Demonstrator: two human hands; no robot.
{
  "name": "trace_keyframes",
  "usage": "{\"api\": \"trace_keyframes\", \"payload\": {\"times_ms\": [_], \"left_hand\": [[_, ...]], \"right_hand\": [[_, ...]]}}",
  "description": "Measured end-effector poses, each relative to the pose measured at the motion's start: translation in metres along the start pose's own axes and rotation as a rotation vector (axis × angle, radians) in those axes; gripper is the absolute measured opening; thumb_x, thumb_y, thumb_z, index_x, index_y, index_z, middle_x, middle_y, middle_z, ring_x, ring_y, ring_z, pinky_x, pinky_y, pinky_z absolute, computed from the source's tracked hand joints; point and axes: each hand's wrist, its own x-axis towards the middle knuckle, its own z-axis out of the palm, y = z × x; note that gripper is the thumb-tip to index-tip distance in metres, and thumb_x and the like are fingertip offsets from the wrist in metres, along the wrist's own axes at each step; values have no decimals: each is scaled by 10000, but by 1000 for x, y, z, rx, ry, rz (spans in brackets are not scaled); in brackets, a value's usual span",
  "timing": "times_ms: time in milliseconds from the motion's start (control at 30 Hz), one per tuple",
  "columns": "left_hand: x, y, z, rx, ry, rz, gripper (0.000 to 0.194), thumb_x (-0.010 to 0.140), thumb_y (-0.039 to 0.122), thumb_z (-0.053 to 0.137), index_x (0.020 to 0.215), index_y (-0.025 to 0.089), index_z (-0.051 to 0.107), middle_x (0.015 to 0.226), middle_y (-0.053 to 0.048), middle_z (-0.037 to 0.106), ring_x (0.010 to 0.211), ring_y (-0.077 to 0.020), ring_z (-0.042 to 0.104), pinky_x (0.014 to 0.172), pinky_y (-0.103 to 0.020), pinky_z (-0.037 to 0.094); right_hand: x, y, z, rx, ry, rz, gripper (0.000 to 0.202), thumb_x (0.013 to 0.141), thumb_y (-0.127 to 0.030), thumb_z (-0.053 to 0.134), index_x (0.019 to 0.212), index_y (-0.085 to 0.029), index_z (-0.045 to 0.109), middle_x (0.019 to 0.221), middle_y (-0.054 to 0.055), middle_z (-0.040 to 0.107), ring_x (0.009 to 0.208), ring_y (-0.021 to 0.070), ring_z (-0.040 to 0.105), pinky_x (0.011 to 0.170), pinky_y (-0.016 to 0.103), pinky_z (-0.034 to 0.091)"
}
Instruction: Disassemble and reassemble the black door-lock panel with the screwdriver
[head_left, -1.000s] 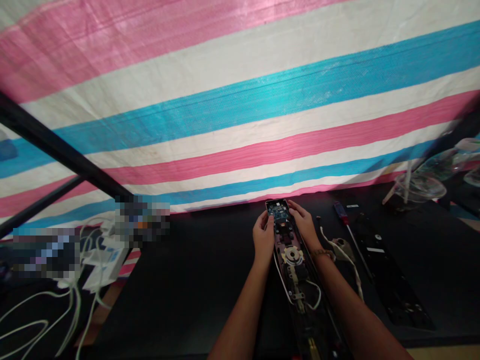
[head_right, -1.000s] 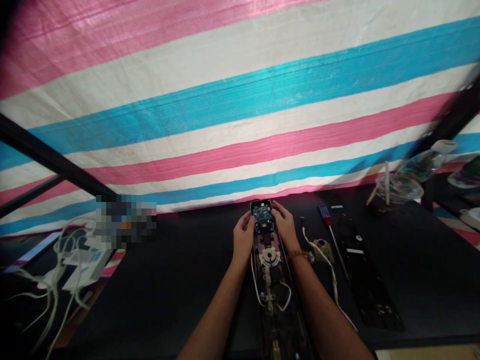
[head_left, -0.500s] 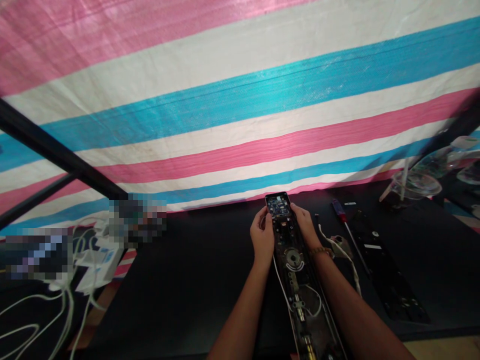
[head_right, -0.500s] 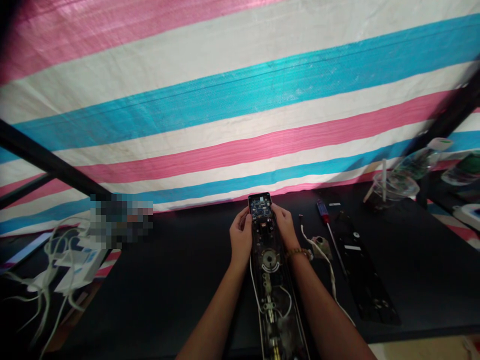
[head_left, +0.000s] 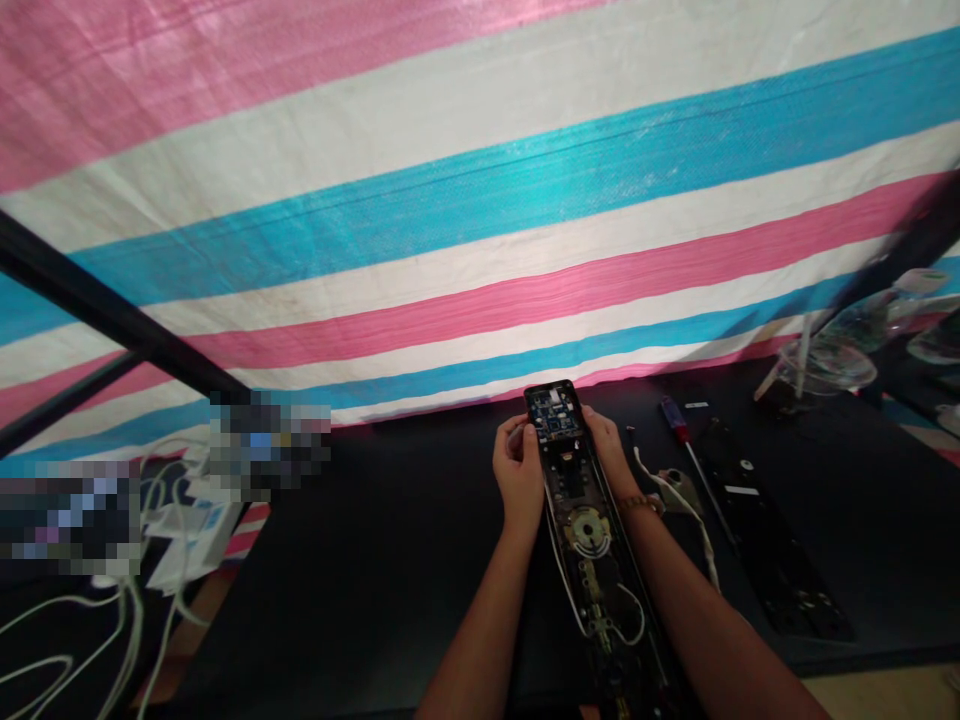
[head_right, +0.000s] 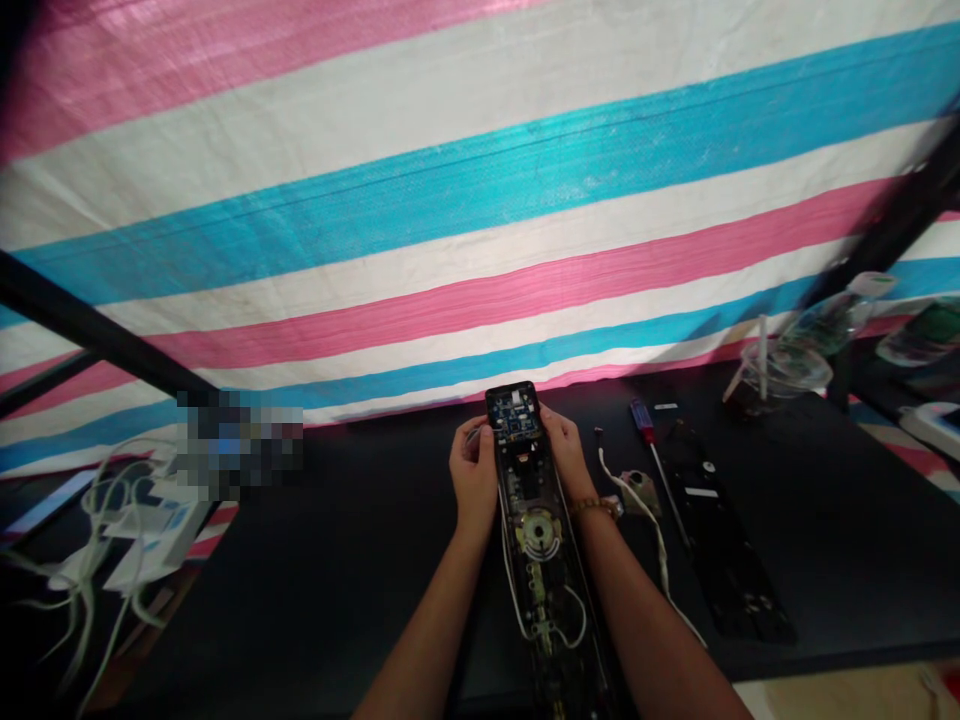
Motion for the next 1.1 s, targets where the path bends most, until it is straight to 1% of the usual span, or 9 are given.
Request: {"api": "trace_keyframes", "payload": {"times_ms": [233, 300, 400, 500, 567, 633, 767, 933, 1100], "left_hand": [[-1, -3, 1, -13, 7, -76, 359, 861, 483, 652, 1058, 187, 598, 930, -75, 723, 834, -195, 701, 737, -297, 548], [0, -4, 0, -20, -2, -114, 408, 862, 517, 641, 1099, 191, 580, 874, -56, 717, 779, -188, 697, 701, -290, 543], [1, -6, -1, -8, -25, -162, 470, 858, 572, 619, 1128, 191, 568, 750, -19, 685, 672, -181, 676, 608, -273, 518], [3, -12, -2, -7, -25, -203, 480, 854, 586, 612, 1126, 194, 556, 726, -9, 677, 632, -178, 667, 568, -264, 502], [4, -17, -3, -11, -31, -237, 450, 855, 551, 625, 1122, 196, 548, 765, -21, 694, 667, -184, 686, 599, -276, 521], [6, -23, -3, -9, -36, -258, 405, 850, 492, 652, 1105, 194, 551, 856, -51, 716, 780, -205, 716, 685, -304, 551], [9, -32, -4, -9, -19, -251, 324, 845, 407, 669, 1057, 185, 568, 1024, -100, 719, 1005, -240, 709, 870, -356, 555], [11, -35, -5, 4, -28, -237, 291, 851, 372, 658, 1060, 185, 582, 1037, -100, 720, 1019, -241, 704, 907, -376, 548], [13, -37, -6, 56, -26, -248, 236, 851, 304, 632, 1038, 159, 629, 1010, -116, 731, 969, -242, 711, 892, -379, 550]], "right_hand": [[3, 3, -1, 17, -13, 1, 634, 782, -691, 636, 1132, -174, 750, 1077, 92, 773, 1003, 287, 699, 881, 384, 564], [4, 6, -2, 26, -6, -5, 659, 778, -686, 650, 1182, -173, 733, 1130, 103, 762, 1049, 294, 693, 925, 400, 553], [6, 9, -2, 40, 9, -26, 631, 777, -651, 682, 1192, -178, 732, 1175, 108, 749, 1087, 294, 685, 974, 415, 532], [8, 11, -1, 26, 73, -15, 609, 773, -587, 711, 1221, -173, 719, 1202, 114, 738, 1100, 286, 678, 980, 413, 527], [10, 13, -1, 10, 125, 10, 622, 764, -543, 723, 1260, -168, 697, 1200, 119, 737, 1074, 281, 684, 962, 420, 534], [11, 16, -2, -13, 120, 3, 579, 753, -492, 728, 1241, -180, 710, 1195, 111, 739, 1074, 278, 681, 969, 431, 528], [12, 20, -7, -88, 43, -109, 344, 760, -372, 683, 1049, -223, 794, 1259, 78, 711, 1209, 261, 618, 1080, 412, 448], [15, 25, -9, -104, 50, -104, 339, 765, -331, 644, 1051, -232, 796, 1274, 74, 706, 1221, 248, 615, 1100, 404, 432], [21, 33, -11, -92, 102, -5, 347, 706, -341, 673, 990, -193, 808, 1170, 103, 752, 1165, 284, 652, 1071, 440, 459]]}}
